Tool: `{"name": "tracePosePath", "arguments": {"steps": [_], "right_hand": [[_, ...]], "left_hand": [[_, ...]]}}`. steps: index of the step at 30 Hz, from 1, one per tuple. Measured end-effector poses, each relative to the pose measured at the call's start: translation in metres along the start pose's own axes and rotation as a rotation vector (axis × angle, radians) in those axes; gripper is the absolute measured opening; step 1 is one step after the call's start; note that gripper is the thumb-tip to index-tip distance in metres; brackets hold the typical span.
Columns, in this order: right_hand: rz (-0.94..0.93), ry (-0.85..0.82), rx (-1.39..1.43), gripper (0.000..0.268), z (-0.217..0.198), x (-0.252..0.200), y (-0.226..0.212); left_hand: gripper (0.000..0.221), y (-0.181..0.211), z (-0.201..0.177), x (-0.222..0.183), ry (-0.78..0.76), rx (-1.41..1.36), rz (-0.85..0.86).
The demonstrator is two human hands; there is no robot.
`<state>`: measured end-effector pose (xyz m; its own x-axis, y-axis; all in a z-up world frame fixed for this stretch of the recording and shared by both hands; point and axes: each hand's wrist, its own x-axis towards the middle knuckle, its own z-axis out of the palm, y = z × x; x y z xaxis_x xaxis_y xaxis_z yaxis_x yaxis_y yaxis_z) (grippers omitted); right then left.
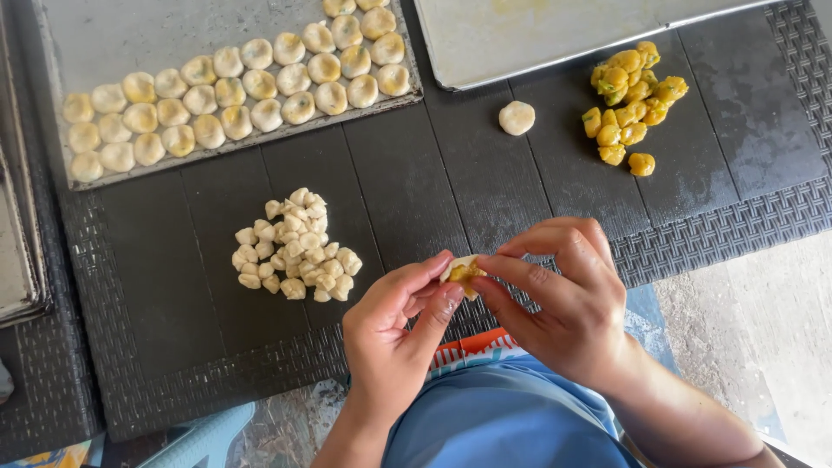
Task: The person is rapidly filling small pieces of dough with a yellow jam filling, folding them into balls, and arranging them on baking trays.
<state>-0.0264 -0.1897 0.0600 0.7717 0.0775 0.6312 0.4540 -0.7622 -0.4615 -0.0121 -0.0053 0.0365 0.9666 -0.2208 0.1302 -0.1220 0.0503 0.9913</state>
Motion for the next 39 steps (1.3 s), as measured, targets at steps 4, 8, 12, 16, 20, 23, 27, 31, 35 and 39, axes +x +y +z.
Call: {"name": "tracePosePath", "arguments": {"steps": [4,8,12,16,20,23,27,31,35,39], "right_hand": [[-0.067,0.045,-0.124,0.009,0.003,0.001,-0.005],[-0.09,0.083,-0.132,0.002,0.008,0.002,-0.006],[-0.002,0.045,-0.026,0.006,0.008,0.004,-0.004],[0.061,-0.015,0.029,0.007,-0.011,-0.005,0.011],[0.204,-0.028,-0.135,0.01,-0.053,-0.077,0.082],[0.232,0.096,-0.367,0.015,-0.101,-0.157,0.175],[0.816,0.303,-0.257,0.019,-0.14,-0.229,0.282],[1.53,0.574,-0.047,0.059,-0.174,-0.28,0.378],[1.57,0.254,-0.126,0.067,-0.106,-0.115,0.113],[1.04,0.426,0.987,0.071,-0.087,-0.108,0.057]], "left_hand": [[0.03,0.008,0.002,0.0,0.007,0.181,0.111],[0.03,0.011,0.002,0.003,0.016,0.245,0.174],[0.028,0.01,0.003,0.005,0.013,0.27,0.206],[0.028,0.003,0.002,0.005,0.058,0.2,0.136],[0.029,-0.005,-0.002,0.005,0.065,0.126,0.062],[0.03,-0.012,-0.004,0.007,0.068,0.017,0.012],[0.033,-0.021,-0.004,0.007,0.09,-0.159,-0.094],[0.035,-0.022,-0.002,0.011,0.117,-0.199,-0.164],[0.035,-0.027,-0.001,0.012,0.133,-0.175,-0.157],[0.037,-0.032,0.005,0.01,0.123,-0.183,-0.261]]}}
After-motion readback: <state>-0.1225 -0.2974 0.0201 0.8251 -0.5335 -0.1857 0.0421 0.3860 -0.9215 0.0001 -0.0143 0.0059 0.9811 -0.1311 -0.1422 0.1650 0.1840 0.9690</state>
